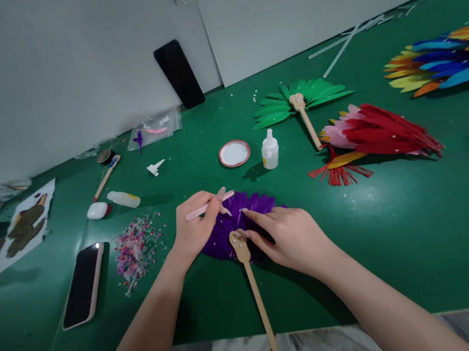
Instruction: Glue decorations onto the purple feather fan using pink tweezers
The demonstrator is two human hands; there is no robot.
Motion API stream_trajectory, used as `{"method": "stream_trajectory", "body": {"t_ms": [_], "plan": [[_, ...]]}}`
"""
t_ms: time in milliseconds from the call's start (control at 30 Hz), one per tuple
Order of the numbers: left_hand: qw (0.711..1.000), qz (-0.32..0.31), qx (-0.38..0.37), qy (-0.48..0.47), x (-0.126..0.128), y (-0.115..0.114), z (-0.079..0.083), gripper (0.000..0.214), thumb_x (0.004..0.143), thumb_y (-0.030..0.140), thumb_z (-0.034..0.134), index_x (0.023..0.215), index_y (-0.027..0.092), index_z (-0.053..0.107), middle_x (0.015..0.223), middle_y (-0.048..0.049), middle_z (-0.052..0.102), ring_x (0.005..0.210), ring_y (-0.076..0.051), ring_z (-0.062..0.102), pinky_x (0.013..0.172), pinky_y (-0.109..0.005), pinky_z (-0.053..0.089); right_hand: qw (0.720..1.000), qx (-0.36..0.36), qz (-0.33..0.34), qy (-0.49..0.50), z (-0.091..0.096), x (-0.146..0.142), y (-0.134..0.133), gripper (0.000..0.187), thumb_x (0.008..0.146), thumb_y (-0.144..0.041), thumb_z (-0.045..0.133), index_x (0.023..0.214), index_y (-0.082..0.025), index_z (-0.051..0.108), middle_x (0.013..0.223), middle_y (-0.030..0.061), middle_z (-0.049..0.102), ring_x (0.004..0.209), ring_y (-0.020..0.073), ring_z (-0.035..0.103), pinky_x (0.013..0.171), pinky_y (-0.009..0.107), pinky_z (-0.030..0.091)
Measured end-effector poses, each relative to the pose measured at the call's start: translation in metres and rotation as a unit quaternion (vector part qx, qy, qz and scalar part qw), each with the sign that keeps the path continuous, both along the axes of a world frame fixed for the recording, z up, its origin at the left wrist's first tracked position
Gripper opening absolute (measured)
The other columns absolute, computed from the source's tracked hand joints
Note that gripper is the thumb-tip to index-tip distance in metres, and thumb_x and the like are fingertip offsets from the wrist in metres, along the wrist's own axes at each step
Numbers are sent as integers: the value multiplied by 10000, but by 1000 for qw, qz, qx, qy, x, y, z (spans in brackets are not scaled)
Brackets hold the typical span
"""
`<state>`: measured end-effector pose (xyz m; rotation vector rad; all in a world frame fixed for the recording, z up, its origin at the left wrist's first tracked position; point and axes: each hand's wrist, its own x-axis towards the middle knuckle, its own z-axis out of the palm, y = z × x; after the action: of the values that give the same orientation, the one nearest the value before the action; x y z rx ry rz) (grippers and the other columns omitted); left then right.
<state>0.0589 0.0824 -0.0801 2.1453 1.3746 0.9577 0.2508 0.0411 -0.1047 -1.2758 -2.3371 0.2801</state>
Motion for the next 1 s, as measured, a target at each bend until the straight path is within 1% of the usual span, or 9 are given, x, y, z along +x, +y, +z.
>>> {"method": "stream_trajectory", "body": {"t_ms": [133, 267, 400, 533, 733, 833, 1000], "plan": [[999, 34, -14, -4, -3, 1, 1, 352, 905, 267, 485, 584, 170, 592, 594, -13, 605, 582, -113, 551, 580, -241, 395, 1000, 9, -2, 6, 0, 0, 0, 346, 915, -325, 485, 1091, -103, 683, 601, 43, 656, 523, 170, 612, 489, 275, 367], [997, 73, -20, -29, -4, 3, 3, 419, 907, 328, 493, 526, 174, 575, 524, -2, 556, 528, -107, 519, 555, -249, 383, 1000, 19, -3, 11, 0, 1, 1, 345, 922, -334, 476, 1057, -104, 696, 564, 31, 632, 491, 161, 587, 474, 274, 355], [992, 100, -40, -60, -5, 5, 5, 453, 904, 397, 490, 511, 184, 564, 448, 19, 493, 455, -97, 483, 481, -243, 357, 1000, 17, 6, 14, 0, 2, 0, 322, 917, -316, 492, 1062, -111, 692, 610, 40, 661, 529, 160, 605, 492, 273, 375], [989, 126, -49, -64, -9, 7, 4, 462, 897, 411, 499, 498, 186, 558, 426, 21, 495, 427, -92, 484, 454, -233, 360, 1000, 10, 15, 17, 1, 3, -1, 306, 912, -296, 505, 1077, -112, 685, 634, 46, 679, 551, 161, 617, 508, 272, 394], [985, 139, -49, -90, -15, 10, 3, 452, 898, 426, 494, 524, 185, 572, 478, 12, 570, 430, -83, 496, 453, -217, 382, 999, 15, 18, 22, 2, 2, 0, 293, 906, -288, 514, 1059, -112, 690, 636, 52, 686, 558, 162, 623, 512, 269, 408], [983, 136, -64, -106, -13, 9, 3, 452, 893, 443, 498, 532, 182, 577, 459, 20, 555, 414, -79, 481, 453, -214, 383, 999, 12, 23, 22, 2, 2, 0, 286, 905, -278, 516, 1068, -113, 683, 659, 52, 696, 571, 164, 631, 521, 272, 414], [985, 131, -65, -87, -9, 8, 3, 445, 886, 430, 514, 528, 179, 592, 422, 26, 513, 406, -80, 480, 443, -211, 370, 999, 24, 25, 30, 2, 3, -1, 265, 904, -270, 513, 1023, -115, 691, 681, 56, 706, 582, 173, 640, 522, 279, 426]]}}
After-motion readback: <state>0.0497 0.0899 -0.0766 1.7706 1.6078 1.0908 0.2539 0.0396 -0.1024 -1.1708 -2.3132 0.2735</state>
